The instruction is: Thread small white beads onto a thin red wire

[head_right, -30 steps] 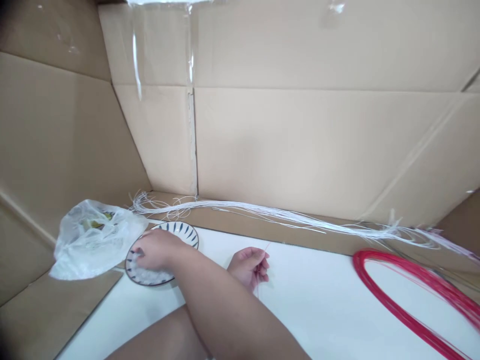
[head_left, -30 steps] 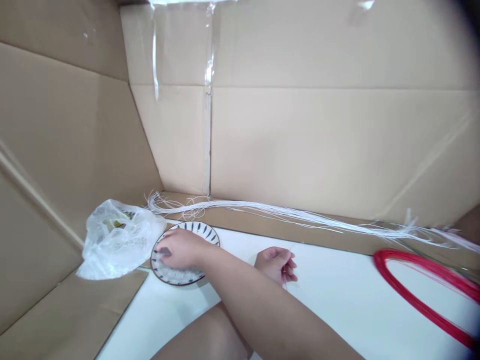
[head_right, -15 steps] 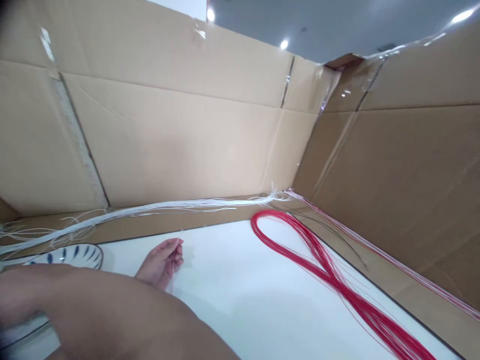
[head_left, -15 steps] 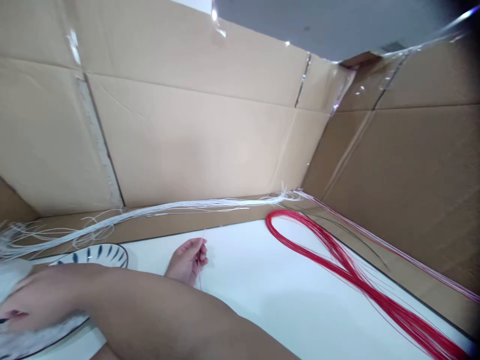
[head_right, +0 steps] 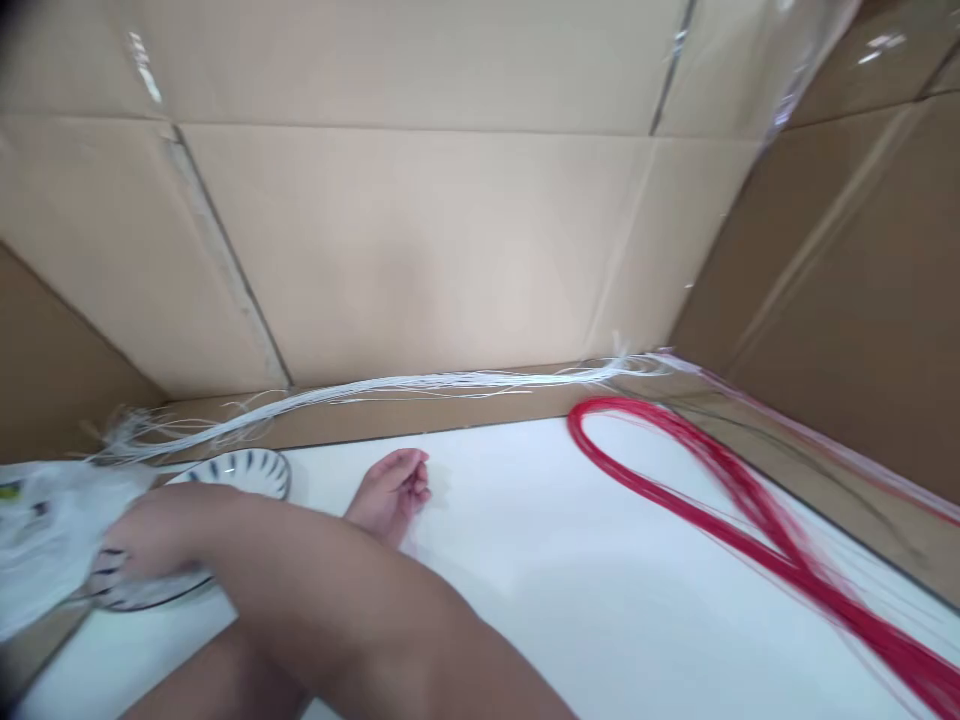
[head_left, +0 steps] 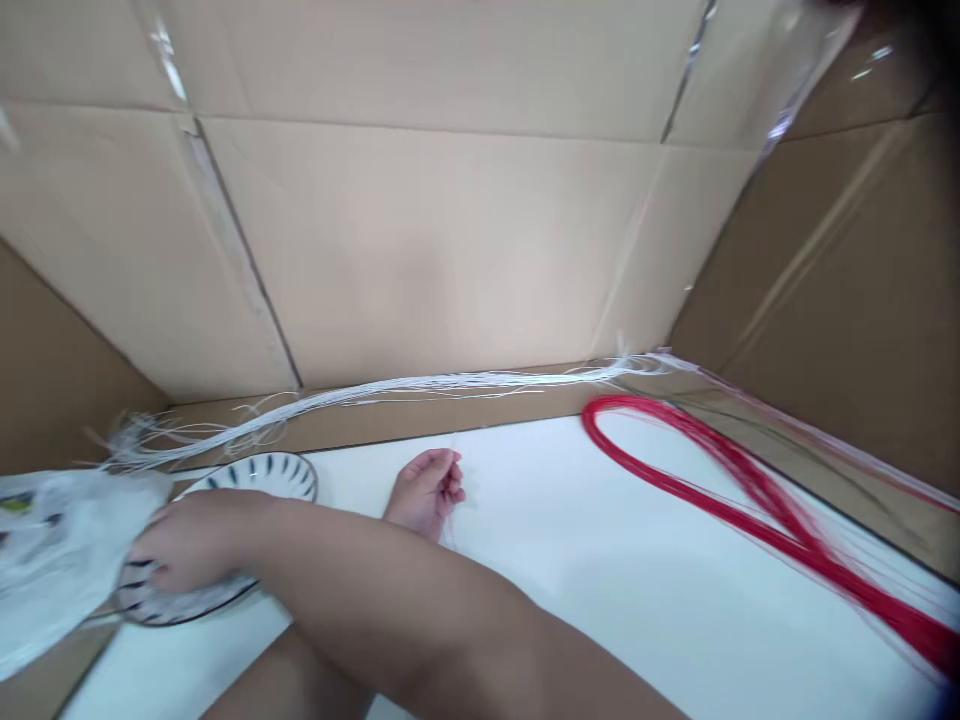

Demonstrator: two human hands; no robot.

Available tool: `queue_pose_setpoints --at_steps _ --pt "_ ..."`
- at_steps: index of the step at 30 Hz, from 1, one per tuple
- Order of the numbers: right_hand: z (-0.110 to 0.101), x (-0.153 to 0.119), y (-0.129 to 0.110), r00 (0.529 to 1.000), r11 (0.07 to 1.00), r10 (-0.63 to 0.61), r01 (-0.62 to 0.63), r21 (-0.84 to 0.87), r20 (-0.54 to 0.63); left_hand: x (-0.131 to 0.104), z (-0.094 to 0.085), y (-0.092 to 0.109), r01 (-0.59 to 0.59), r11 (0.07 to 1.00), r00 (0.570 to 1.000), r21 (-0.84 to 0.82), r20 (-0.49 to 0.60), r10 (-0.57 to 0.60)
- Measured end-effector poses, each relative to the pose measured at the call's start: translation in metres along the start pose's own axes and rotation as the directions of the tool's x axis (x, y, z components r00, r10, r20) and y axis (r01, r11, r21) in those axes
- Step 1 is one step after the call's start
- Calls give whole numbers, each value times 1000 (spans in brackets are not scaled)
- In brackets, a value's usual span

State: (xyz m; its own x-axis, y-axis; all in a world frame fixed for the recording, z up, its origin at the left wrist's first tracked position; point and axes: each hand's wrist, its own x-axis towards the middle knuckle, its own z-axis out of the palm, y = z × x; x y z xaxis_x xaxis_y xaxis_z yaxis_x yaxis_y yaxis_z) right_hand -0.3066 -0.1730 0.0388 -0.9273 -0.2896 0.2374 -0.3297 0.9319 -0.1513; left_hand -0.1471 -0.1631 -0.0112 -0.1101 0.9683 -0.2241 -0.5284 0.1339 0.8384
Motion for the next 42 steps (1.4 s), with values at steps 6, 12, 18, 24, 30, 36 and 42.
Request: queue_pose_setpoints --at_steps 6,12,18,24,30,36,42 --pt "-8 -13 -15 992 990 127 -129 58 26 3 -1 -7 -3 1000 1000 24 -2 3" --pt "-6 -19 -17 984 975 175 -176 132 23 5 -3 -12 -14 1000 999 7 34 14" --pt "-7 -18 -19 975 965 214 -221 145 59 6 -3 -14 -22 1000 998 -17 61 23" --pt "-10 -21 -19 969 960 236 -243 138 69 8 -4 -17 -23 999 998 -32 61 25" --pt "-9 -24 -20 979 975 202 -204 86 28 10 -4 -20 -28 999 998 -47 55 31" --pt "1 -21 -23 990 990 138 -138 12 25 10 -4 -22 -35 997 997 -63 60 39" --pt "11 -20 -15 980 982 190 -189 -16 59 10 -4 -22 -32 997 998 -67 60 36"
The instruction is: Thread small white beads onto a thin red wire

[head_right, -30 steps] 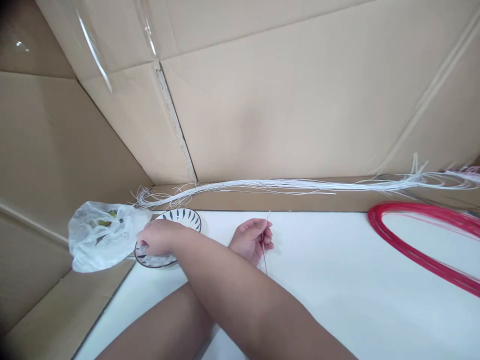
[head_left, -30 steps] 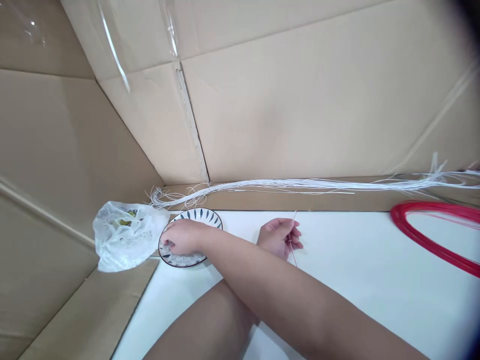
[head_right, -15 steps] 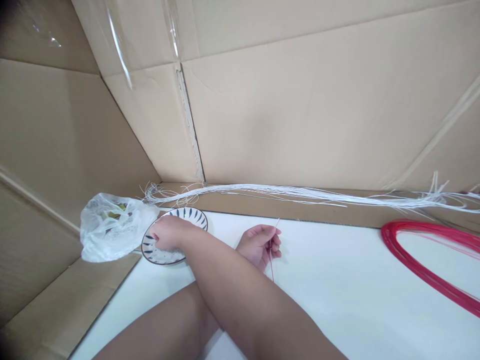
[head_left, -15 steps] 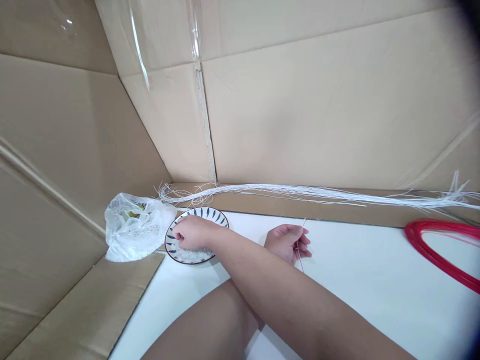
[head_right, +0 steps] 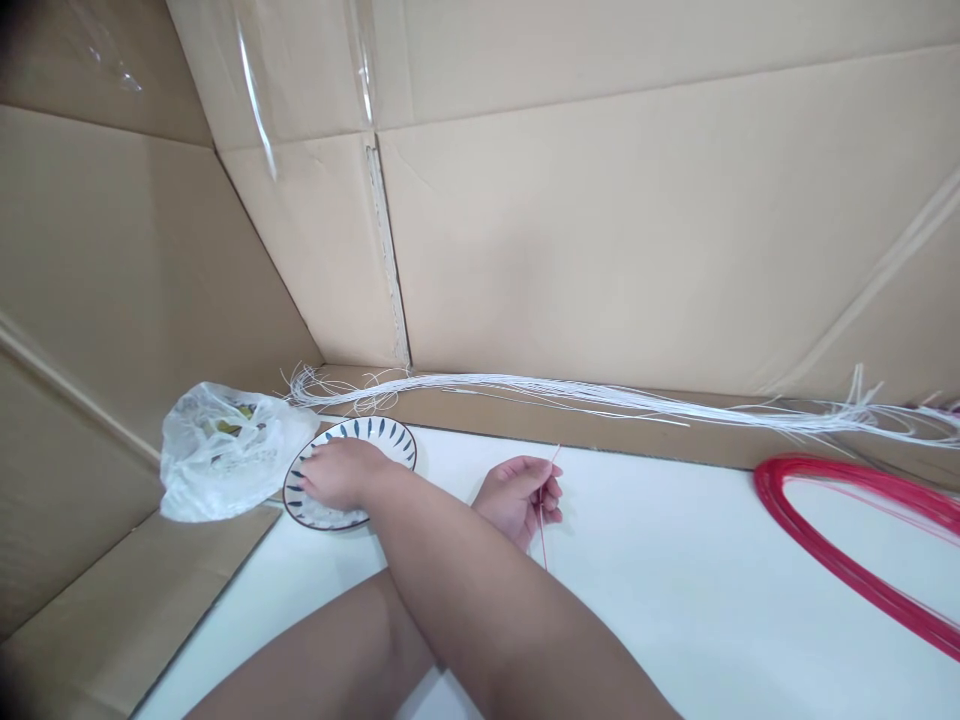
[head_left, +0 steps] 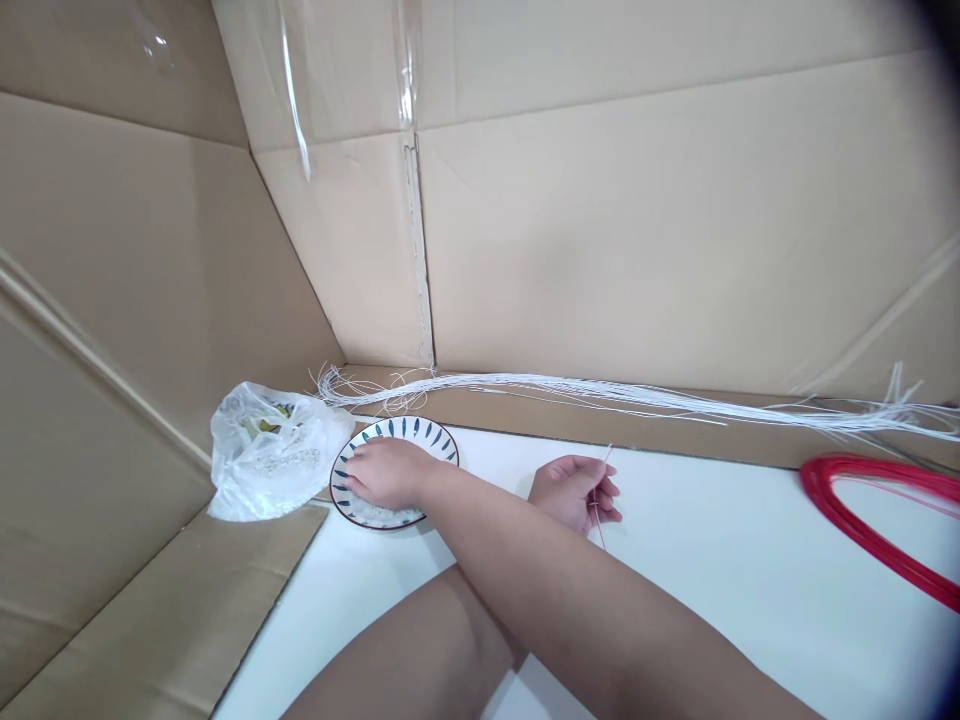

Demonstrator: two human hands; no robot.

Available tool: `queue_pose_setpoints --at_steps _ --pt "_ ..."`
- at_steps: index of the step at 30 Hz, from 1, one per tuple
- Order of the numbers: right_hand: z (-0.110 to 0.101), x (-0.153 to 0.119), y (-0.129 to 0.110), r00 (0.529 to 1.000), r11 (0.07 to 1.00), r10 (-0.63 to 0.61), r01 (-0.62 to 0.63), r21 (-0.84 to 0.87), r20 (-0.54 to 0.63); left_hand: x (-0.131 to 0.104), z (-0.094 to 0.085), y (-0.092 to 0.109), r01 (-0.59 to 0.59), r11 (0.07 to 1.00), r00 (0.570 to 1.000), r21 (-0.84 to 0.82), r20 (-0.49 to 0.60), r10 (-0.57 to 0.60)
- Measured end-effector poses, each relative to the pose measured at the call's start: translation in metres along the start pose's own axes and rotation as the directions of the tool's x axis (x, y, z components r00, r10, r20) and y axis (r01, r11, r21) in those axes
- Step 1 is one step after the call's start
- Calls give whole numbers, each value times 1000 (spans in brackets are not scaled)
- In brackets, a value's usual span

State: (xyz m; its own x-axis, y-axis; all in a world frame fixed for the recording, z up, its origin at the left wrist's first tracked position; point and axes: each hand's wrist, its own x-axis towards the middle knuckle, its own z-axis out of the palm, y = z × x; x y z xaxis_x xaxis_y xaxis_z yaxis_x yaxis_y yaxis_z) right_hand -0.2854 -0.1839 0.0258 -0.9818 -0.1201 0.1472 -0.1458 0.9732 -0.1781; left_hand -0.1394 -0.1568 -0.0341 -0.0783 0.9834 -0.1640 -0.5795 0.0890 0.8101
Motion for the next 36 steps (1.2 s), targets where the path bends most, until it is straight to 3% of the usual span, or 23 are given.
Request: queue_pose_setpoints --at_steps 10,17,20,23,29,32,36 --pt "-8 -2 -5 991 988 134 -135 69 29 1 0 1 17 1000 1000 -9 -2 -17" --pt "-13 -2 -3 951 894 306 -273 355 -38 1 1 1 37 999 999 1 4 -37" --pt "-16 -2 2 897 743 439 -329 583 -54 3 0 1 49 999 999 11 4 -49" --pt "-21 -1 9 825 477 564 -357 803 31 7 -1 1 64 998 998 24 4 -64" --pt "-37 -6 21 829 -49 464 -328 943 312 11 -5 0 73 996 997 55 25 -75" --pt "-40 -8 20 823 -215 425 -314 925 378 9 -5 -2 41 998 999 57 31 -43" --pt "-40 -9 20 792 -318 457 -281 906 406 7 -7 -4 13 998 998 61 56 -16"
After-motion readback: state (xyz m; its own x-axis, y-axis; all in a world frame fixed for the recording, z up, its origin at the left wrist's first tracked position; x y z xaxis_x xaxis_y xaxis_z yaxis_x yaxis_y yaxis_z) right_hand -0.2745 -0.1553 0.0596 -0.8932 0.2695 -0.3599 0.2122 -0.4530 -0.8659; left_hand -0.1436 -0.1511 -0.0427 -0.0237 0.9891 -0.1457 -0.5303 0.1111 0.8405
